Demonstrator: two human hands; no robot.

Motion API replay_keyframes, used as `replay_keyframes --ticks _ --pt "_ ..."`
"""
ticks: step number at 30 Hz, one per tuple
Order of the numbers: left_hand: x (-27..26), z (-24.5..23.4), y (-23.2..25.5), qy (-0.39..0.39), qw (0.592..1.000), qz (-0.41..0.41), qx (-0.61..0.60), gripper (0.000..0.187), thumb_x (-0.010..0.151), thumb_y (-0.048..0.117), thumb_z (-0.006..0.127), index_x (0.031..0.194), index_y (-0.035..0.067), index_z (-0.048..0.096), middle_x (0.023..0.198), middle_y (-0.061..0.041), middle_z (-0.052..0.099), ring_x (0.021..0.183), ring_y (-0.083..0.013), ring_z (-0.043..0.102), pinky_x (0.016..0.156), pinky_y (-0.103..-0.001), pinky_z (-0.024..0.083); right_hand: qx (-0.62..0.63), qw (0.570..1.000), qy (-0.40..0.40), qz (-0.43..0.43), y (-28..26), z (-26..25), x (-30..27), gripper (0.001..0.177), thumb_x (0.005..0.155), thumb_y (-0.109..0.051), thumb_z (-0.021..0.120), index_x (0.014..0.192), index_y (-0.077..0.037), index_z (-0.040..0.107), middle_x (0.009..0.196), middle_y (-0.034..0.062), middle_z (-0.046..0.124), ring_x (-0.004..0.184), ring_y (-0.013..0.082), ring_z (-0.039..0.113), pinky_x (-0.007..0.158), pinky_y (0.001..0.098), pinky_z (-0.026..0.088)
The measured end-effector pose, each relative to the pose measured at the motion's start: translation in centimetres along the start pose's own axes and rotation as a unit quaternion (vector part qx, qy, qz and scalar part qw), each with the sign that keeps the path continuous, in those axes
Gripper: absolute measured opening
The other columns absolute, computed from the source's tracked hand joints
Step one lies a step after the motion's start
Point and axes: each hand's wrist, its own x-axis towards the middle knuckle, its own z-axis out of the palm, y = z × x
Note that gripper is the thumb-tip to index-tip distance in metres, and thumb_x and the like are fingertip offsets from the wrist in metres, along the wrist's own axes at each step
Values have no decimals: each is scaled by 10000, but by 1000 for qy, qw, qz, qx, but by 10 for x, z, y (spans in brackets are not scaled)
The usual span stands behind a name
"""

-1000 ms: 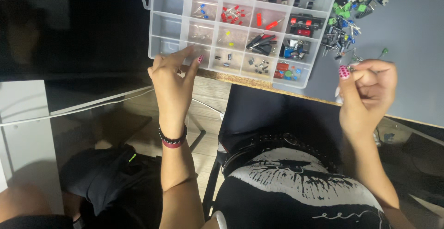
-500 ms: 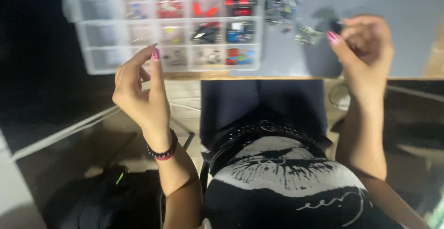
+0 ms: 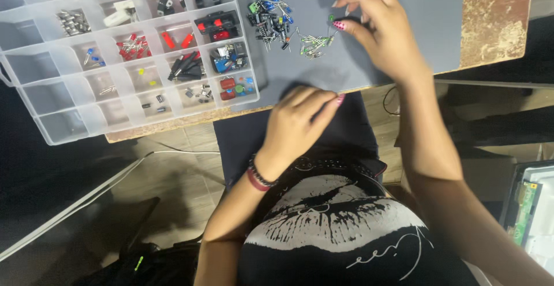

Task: The person sorts small electronic components, such as capacitors and resistors, from a pile on a table into the compartments of a clear plastic organizer box. The person picks up individual items and places them into specific sections of the box.

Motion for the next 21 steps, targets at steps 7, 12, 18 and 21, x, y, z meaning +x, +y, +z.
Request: replay_keyframes --ticks 7,12,18,21 --pt "-14 20 -3 -32 999 -27 -4 78 1020 89 638 967 32 647 859 -77 655 765 -278 602 725 -395 523 -113 990 -86 -6 6 -7 8 54 1152 -104 661 1201 -97 682 1198 104 537 1038 304 575 765 449 463" --pt "-16 15 -9 -27 999 -40 0 71 1010 68 643 964 15 652 879 -95 673 789 -284 627 746 -404 535 -117 992 -45 -7 1 -2 5 67 1138 -58 687 1174 -41 633 1160 135 545 1063 339 575 820 462 463" --pt "-11 4 -9 -13 998 -57 -33 74 1005 61 657 1025 4 700 977 -92 732 883 -266 675 857 -382 558 -4 999 33 9 5 10 -1 68 1138 101 666 1112 42 646 1011 125 541 830 240 462 788 362 394" --pt "-18 3 -11 -16 993 -107 -39 237 1048 131 630 1277 71 644 1157 -114 720 1030 -270 689 902 -385 607 68 990 104 60 -27 17 -7 92 1152 -17 692 1066 -10 658 1002 97 588 866 195 505 772 321 391"
